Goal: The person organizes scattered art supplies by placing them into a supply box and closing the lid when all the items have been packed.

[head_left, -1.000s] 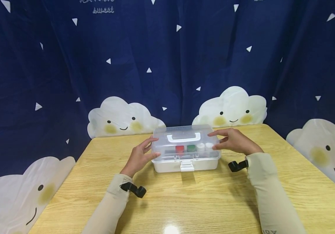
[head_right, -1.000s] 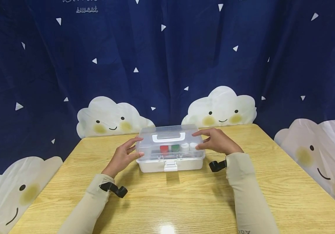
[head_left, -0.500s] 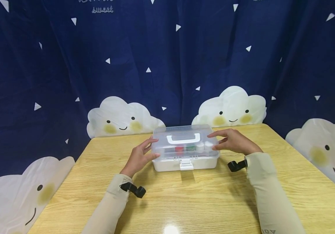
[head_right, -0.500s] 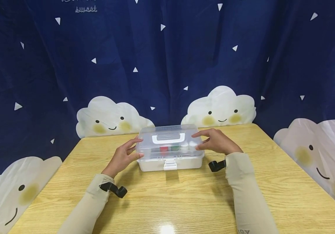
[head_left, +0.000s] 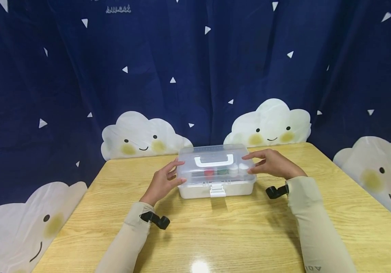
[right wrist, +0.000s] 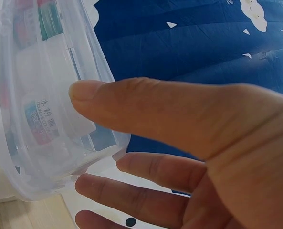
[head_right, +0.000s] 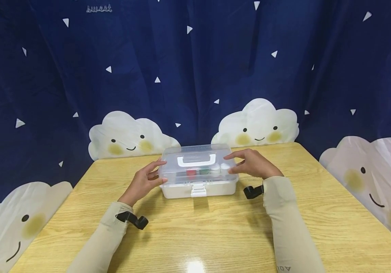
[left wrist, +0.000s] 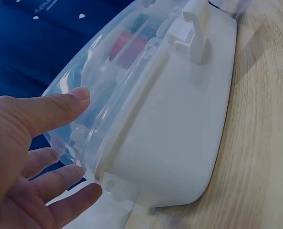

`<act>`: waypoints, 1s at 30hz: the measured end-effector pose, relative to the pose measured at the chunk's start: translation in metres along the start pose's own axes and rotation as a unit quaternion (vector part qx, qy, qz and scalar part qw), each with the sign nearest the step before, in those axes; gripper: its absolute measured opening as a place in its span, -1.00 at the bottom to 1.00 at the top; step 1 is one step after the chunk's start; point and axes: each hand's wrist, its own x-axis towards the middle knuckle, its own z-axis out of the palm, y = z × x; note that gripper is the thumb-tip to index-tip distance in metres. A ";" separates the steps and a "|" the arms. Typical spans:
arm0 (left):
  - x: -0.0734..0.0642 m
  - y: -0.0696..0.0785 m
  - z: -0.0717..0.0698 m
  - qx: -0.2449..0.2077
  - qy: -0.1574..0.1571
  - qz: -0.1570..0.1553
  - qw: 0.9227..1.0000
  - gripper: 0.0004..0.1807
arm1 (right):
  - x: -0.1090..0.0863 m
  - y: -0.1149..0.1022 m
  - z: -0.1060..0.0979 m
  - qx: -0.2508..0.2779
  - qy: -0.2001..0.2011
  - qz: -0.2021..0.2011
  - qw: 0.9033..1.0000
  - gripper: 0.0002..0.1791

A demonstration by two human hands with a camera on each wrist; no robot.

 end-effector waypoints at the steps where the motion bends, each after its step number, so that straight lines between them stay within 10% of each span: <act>1: 0.002 -0.003 0.000 -0.003 0.000 0.001 1.000 -0.38 | 0.000 0.000 0.000 0.000 0.000 0.000 1.000 -0.42; 11: 0.014 -0.037 0.003 0.011 0.013 0.001 1.000 -0.36 | 0.001 -0.002 0.000 -0.009 0.001 -0.005 1.000 -0.43; 30: 0.012 -0.001 0.012 0.175 0.019 0.077 0.981 -0.40 | -0.003 -0.025 0.008 -0.061 0.013 -0.037 0.997 -0.20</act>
